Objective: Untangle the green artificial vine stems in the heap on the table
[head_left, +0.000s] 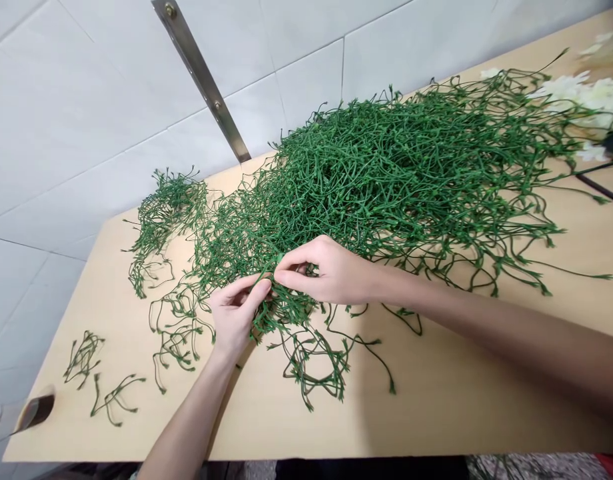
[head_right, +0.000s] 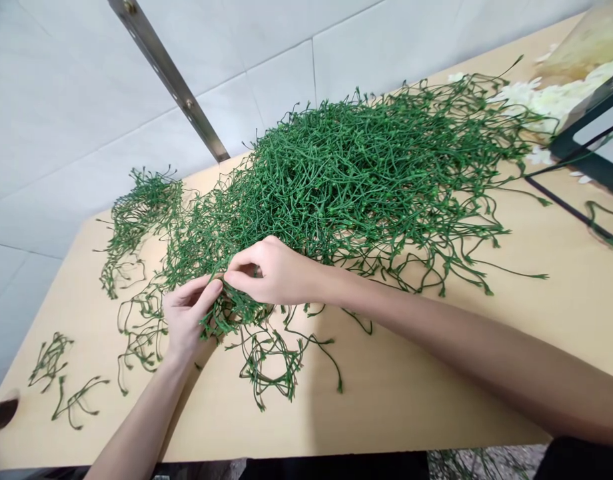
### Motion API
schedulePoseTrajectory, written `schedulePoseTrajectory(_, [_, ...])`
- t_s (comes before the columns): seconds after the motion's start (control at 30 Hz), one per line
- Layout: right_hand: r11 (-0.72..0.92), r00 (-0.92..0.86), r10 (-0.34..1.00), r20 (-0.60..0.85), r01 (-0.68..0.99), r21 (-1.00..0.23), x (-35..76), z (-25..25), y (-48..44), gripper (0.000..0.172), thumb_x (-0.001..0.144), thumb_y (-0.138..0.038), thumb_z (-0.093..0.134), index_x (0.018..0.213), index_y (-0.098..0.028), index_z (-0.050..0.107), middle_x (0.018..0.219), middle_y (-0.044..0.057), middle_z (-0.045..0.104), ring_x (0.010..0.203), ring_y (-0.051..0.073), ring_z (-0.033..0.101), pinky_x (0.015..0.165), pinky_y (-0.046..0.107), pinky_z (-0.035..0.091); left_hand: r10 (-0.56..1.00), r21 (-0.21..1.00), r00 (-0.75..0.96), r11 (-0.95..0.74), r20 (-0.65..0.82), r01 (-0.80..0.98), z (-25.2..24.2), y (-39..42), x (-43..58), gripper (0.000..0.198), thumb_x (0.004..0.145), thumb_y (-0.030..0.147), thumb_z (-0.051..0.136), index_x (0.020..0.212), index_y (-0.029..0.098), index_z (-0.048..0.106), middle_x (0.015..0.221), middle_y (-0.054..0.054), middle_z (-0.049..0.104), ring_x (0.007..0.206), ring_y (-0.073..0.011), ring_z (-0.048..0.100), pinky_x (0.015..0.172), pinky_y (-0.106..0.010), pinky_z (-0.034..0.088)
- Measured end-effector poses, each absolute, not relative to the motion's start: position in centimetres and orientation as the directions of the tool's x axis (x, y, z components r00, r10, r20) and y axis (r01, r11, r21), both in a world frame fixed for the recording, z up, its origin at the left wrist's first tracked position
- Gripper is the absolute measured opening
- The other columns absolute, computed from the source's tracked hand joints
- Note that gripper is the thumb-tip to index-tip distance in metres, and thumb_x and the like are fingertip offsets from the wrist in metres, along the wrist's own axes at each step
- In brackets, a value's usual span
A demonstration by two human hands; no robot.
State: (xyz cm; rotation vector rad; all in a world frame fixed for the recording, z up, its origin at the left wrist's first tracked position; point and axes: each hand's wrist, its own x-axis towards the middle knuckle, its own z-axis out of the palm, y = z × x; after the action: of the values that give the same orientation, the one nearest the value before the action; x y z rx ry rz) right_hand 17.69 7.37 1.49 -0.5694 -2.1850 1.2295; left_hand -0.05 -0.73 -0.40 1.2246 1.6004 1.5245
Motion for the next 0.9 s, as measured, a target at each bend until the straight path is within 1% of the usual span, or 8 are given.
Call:
schedulePoseTrajectory(0.13, [0.357, -0.768, 0.615, 0.178, 0.070, -0.931, 17.8, 1.5, 7.4, 0.019, 0.081, -0.021, 0.055, 0.072, -0.011, 0.069, 0.060, -0.001, 0.056, 0.055, 0.008, 0.042, 0.053, 0.021, 0.036, 0.911, 0.969, -0.384, -0.059, 0.151, 0.242, -0.3, -0.8, 0.1, 0.018, 0.056, 0.029, 0.087, 0.067, 0.019, 0.079, 0.060, -0.003, 0.074, 0.044, -0.0117, 0.060, 0.040, -0.020, 0.048])
schedulePoseTrajectory(0.23, [0.303, -0.785, 0.606, 0.130, 0.077, -0.950, 17.8, 1.4, 7.5, 0.019, 0.080, -0.023, 0.057, 0.071, -0.011, 0.068, 0.060, 0.000, 0.057, 0.056, 0.008, 0.045, 0.055, 0.022, 0.038, 0.917, 0.968, -0.369, -0.066, 0.154, 0.241, -0.5, -0.8, 0.1, 0.016, 0.055, 0.027, 0.087, 0.065, 0.018, 0.078, 0.061, -0.003, 0.074, 0.042, -0.0090, 0.055, 0.037, -0.019, 0.043])
schedulePoseTrajectory(0.3, [0.309, -0.805, 0.583, 0.115, 0.089, -0.947, 17.7, 1.2, 7.6, 0.020, 0.081, -0.023, 0.058, 0.070, -0.010, 0.068, 0.056, -0.002, 0.052, 0.054, 0.007, 0.042, 0.053, 0.021, 0.035, 0.926, 0.969, -0.345, -0.075, 0.155, 0.236, -0.6, -0.7, 0.1, 0.015, 0.056, 0.027, 0.086, 0.065, 0.019, 0.077, 0.063, -0.003, 0.074, 0.044, -0.0089, 0.056, 0.040, -0.018, 0.044])
schedulePoseTrajectory(0.43, [0.343, -0.832, 0.545, 0.106, 0.106, -0.933, 17.6, 0.9, 7.8, 0.025, 0.082, -0.019, 0.055, 0.060, -0.011, 0.064, 0.048, -0.007, 0.034, 0.047, 0.004, 0.026, 0.049, 0.023, 0.023, 0.936, 0.973, -0.320, -0.082, 0.149, 0.215, -0.6, -0.7, 0.2, 0.019, 0.058, 0.033, 0.087, 0.063, 0.018, 0.075, 0.063, -0.002, 0.073, 0.051, -0.0105, 0.060, 0.048, -0.020, 0.049])
schedulePoseTrajectory(0.5, [0.329, -0.819, 0.563, 0.108, 0.103, -0.939, 17.6, 0.7, 7.9, 0.026, 0.081, -0.019, 0.055, 0.057, -0.012, 0.061, 0.048, -0.007, 0.036, 0.047, 0.004, 0.026, 0.049, 0.024, 0.023, 0.942, 0.975, -0.310, -0.063, 0.129, 0.214, -0.6, -0.7, 0.3, 0.025, 0.058, 0.038, 0.087, 0.060, 0.017, 0.073, 0.060, -0.002, 0.071, 0.049, -0.0100, 0.058, 0.045, -0.020, 0.048])
schedulePoseTrajectory(0.67, [0.181, -0.799, 0.599, 0.053, 0.071, -0.981, 17.4, -0.1, 8.0, 0.027, 0.079, -0.022, 0.053, 0.053, -0.014, 0.056, 0.052, -0.002, 0.050, 0.051, 0.008, 0.041, 0.052, 0.023, 0.032, 0.961, 0.975, -0.263, -0.027, 0.085, 0.219, -0.8, -0.7, 0.5, 0.032, 0.059, 0.046, 0.086, 0.061, 0.017, 0.072, 0.058, -0.002, 0.070, 0.046, -0.0098, 0.057, 0.042, -0.019, 0.046])
schedulePoseTrajectory(0.8, [0.173, -0.816, 0.574, 0.065, 0.043, -0.984, 17.4, -0.4, 8.1, 0.024, 0.077, -0.020, 0.053, 0.054, -0.013, 0.058, 0.050, -0.003, 0.048, 0.050, 0.007, 0.039, 0.050, 0.022, 0.029, 0.970, 0.978, -0.229, -0.028, 0.077, 0.208, -1.3, -0.6, 0.5, 0.031, 0.061, 0.046, 0.085, 0.064, 0.018, 0.073, 0.059, -0.002, 0.070, 0.046, -0.0112, 0.059, 0.044, -0.021, 0.048])
schedulePoseTrajectory(0.9, [0.236, -0.813, 0.570, 0.119, 0.023, -0.971, 17.4, -0.7, 8.0, 0.022, 0.074, -0.017, 0.052, 0.053, -0.012, 0.058, 0.047, -0.006, 0.040, 0.048, 0.005, 0.031, 0.049, 0.022, 0.025, 0.974, 0.977, -0.216, -0.027, 0.074, 0.212, -1.6, -0.7, 0.5, 0.030, 0.062, 0.045, 0.085, 0.065, 0.017, 0.072, 0.060, -0.002, 0.070, 0.048, -0.0118, 0.060, 0.046, -0.021, 0.049])
